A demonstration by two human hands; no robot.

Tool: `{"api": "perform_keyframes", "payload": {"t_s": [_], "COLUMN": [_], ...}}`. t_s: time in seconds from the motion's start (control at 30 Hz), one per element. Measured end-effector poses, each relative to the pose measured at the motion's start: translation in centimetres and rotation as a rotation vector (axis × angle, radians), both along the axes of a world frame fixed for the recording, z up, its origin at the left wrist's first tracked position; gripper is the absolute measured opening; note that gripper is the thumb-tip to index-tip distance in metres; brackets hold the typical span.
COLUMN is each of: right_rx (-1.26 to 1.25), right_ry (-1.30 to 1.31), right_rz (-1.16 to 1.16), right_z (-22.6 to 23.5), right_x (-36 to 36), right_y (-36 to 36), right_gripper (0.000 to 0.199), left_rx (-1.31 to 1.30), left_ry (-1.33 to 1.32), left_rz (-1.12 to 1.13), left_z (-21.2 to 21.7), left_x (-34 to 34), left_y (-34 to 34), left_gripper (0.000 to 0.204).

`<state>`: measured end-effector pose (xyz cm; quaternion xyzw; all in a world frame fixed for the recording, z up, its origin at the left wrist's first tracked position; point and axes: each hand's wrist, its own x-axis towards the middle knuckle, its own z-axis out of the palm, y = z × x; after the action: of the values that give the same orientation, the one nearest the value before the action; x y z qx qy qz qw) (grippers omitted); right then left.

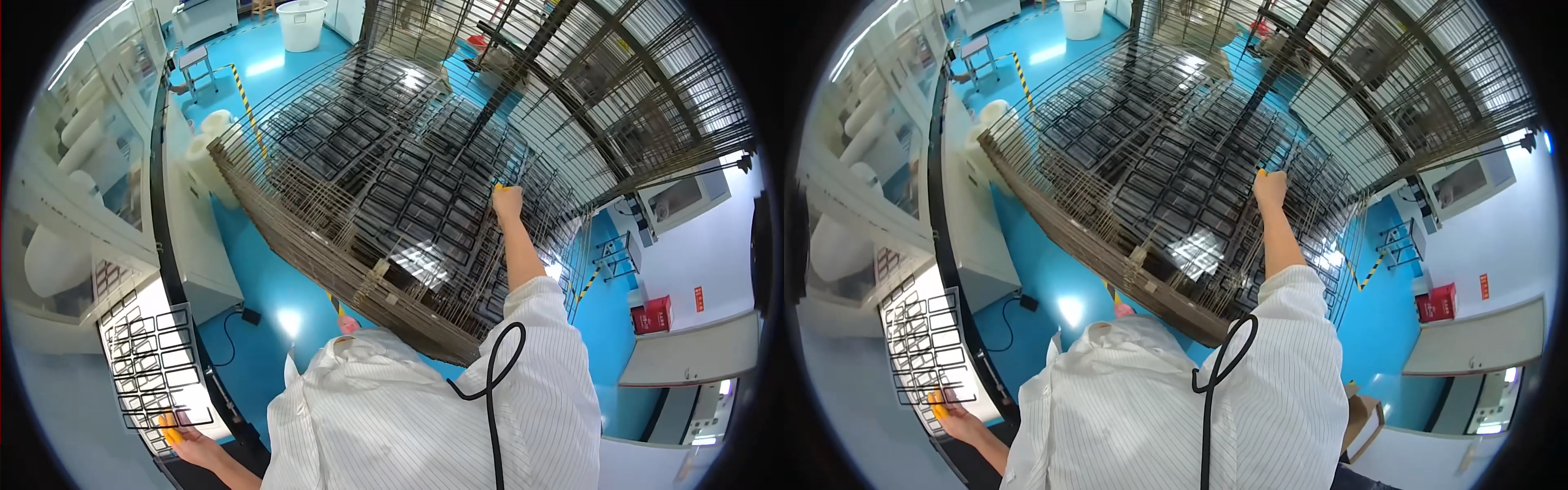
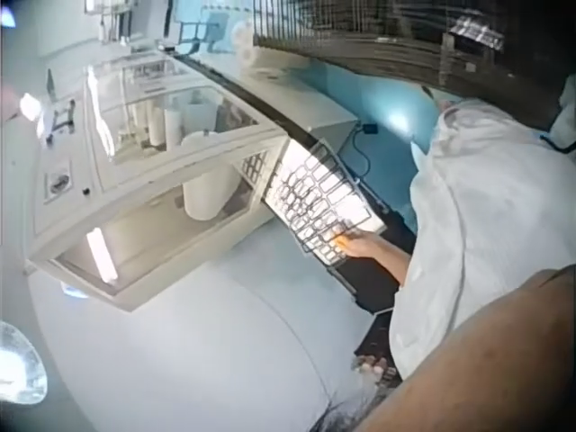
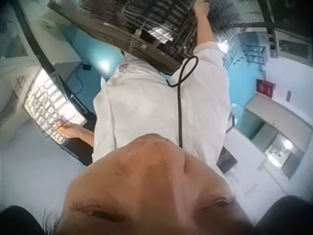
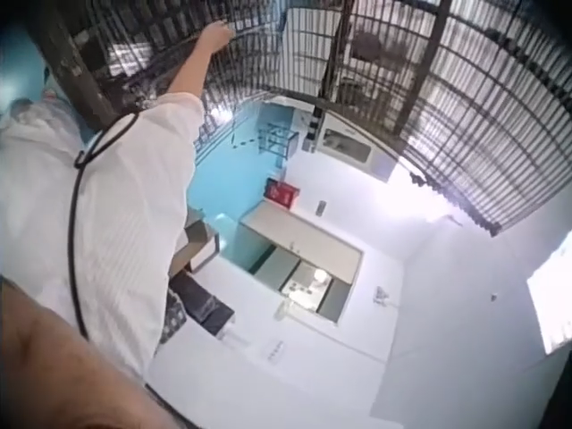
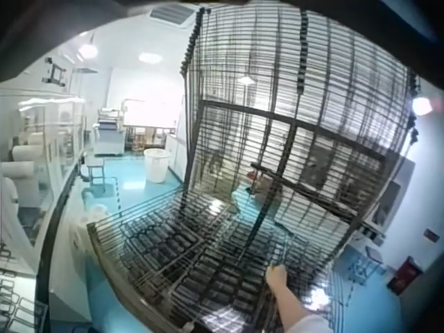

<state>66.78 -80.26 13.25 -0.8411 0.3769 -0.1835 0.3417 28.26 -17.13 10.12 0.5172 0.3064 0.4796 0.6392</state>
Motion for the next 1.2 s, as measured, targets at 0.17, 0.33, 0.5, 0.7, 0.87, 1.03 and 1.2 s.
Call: {"api": "perform_keyframes", "payload": {"t_s": [0.17,0.33,0.5,0.7,0.87,1.03,1.2], "right_rx": [-0.123,0.682,0.693,0.736,0.796,1.31,0.904], "right_ry": [0.159,0.003,-0.194,-0.168,-0.064,0.477,0.288], "right_rz": [0.165,0.018,-0.125,0.636,0.316,0.722,0.572], "right_z": [-0.3,2.1,1.3,-6.3,-12.1,-1.4,5.8], "right_x": [2.1,2.5,3.6,5.7,7.6,6.9,4.3], "right_y": [-3.0,-3.6,-7.3,-22.0,-18.4,-16.5,-2.1], "right_gripper": [0.031,0.018,0.02,0.007,0.026,0.031,0.03], "left_rx": [-0.055,-0.095,-0.157,-0.352,-0.263,-0.48,-0.625], "left_ry": [0.013,-0.003,-0.016,-0.191,-0.364,-0.241,-0.17], "left_rz": [0.065,0.095,0.15,0.292,0.544,0.854,0.925], "left_z": [0.2,0.1,0.2,-2.3,-4.4,-9.9,-15.6], "left_x": [2.3,3.4,3.0,1.4,-7.9,-14.3,-20.0], "left_y": [-1.5,-2.8,-2.8,0.7,3.6,7.7,12.2], "left_gripper": [0.042,0.036,0.035,0.026,0.017,0.028,0.032]}}
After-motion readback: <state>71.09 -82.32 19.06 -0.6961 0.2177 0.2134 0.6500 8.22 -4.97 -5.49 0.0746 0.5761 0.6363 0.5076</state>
